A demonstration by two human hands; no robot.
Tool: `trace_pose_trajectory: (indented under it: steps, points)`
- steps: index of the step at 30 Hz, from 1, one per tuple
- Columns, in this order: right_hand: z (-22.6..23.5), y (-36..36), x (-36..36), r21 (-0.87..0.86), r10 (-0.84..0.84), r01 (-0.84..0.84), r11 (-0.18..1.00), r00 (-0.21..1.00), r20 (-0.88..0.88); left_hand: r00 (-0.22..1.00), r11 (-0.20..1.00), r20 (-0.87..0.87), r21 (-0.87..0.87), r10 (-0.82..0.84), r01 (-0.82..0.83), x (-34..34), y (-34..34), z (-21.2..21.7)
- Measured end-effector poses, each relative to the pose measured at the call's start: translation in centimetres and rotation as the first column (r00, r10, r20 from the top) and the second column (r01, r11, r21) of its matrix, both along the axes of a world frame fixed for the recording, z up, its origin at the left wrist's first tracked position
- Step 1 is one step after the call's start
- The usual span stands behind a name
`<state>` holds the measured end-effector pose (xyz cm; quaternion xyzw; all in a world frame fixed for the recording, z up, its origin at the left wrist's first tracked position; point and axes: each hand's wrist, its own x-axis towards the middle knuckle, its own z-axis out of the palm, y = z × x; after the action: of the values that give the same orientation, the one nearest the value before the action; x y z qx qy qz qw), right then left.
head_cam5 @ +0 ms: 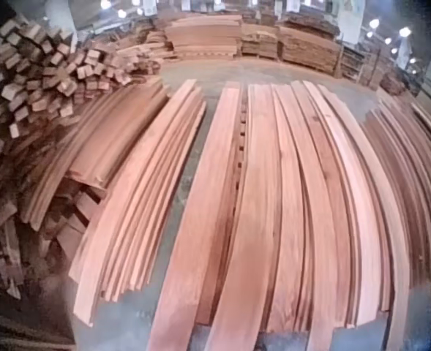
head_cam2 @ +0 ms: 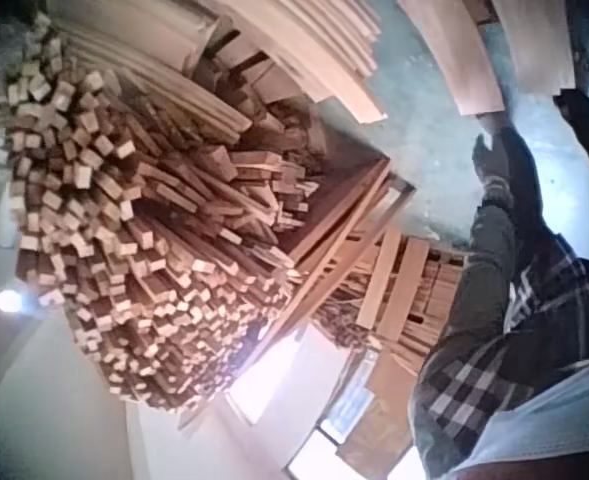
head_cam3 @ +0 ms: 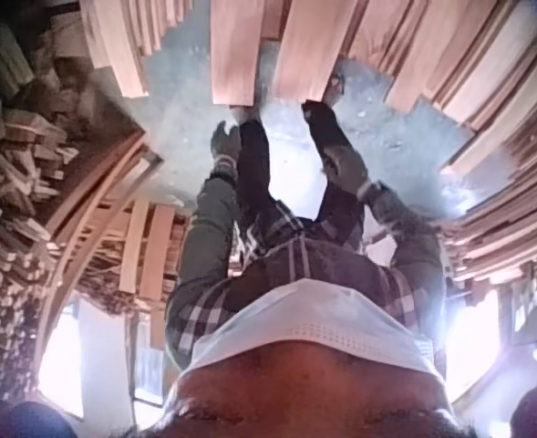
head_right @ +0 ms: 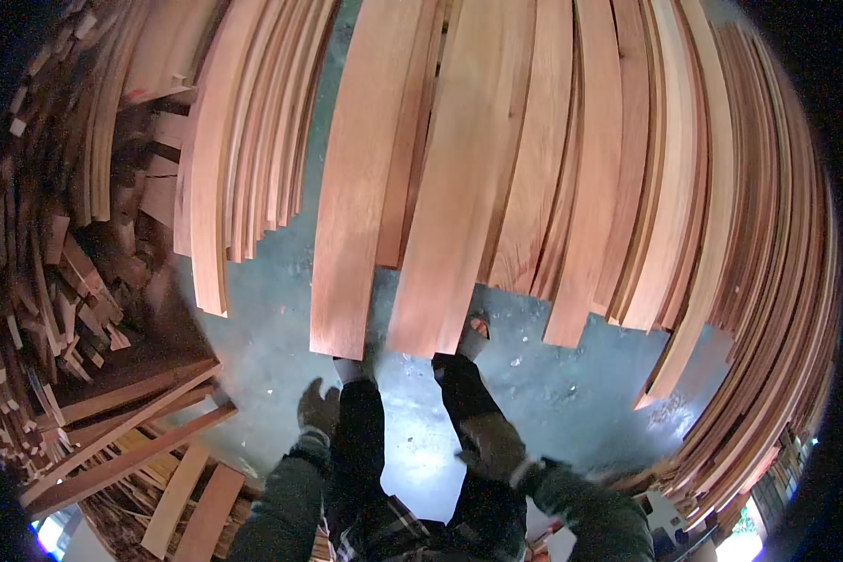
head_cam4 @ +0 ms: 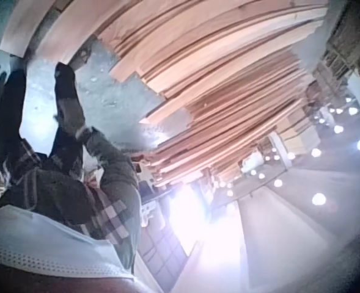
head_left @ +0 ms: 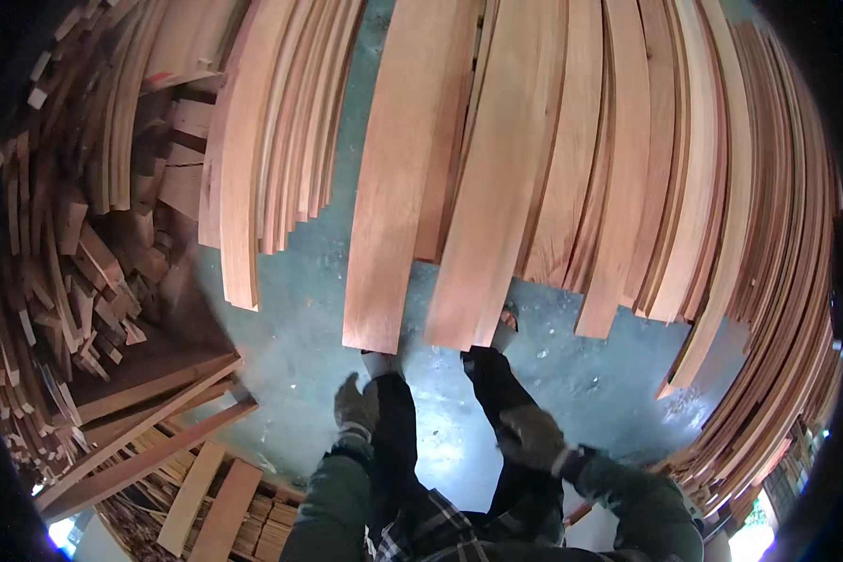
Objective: Picking up a long wooden plank, feeding it into an industrial processing machine, and retrieving it from the other side.
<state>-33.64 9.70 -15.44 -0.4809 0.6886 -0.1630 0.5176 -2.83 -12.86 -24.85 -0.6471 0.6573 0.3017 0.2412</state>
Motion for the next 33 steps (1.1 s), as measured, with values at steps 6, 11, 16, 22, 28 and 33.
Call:
trace_pose_trajectory:
  steps: [6,11,16,22,28,33]
  points:
    - [0.7,0.1,1.6,0.123,0.075,-0.064,0.990,0.993,-0.089,0.996,0.989,-0.005,-0.119,-0.095,0.093,-1.5,-8.5,-8.3]
    - [0.2,-1.0,1.7,0.142,-0.047,0.064,0.988,0.992,-0.119,0.957,0.979,-0.233,0.139,0.176,-0.146,-3.2,-12.2,-13.7]
    - [0.0,0.0,3.7,0.105,-0.048,0.072,0.992,0.974,-0.221,0.949,0.938,-0.291,0.277,-0.124,0.208,-2.8,-13.7,-13.3]
    - [1.3,-0.7,10.0,0.384,0.209,-0.119,0.915,0.957,-0.202,0.913,0.865,-0.386,0.495,0.133,0.083,-1.7,-12.9,1.3]
    - [9.7,-2.4,19.1,-0.078,-0.033,0.050,0.996,0.978,0.206,0.738,0.864,-0.626,0.489,0.251,0.121,-0.8,-12.5,19.9]
    - [20.0,-4.1,22.9,-0.483,0.057,-0.103,0.870,0.992,-0.109,0.557,0.764,-0.708,0.617,0.434,0.190,-1.1,-9.8,31.9]
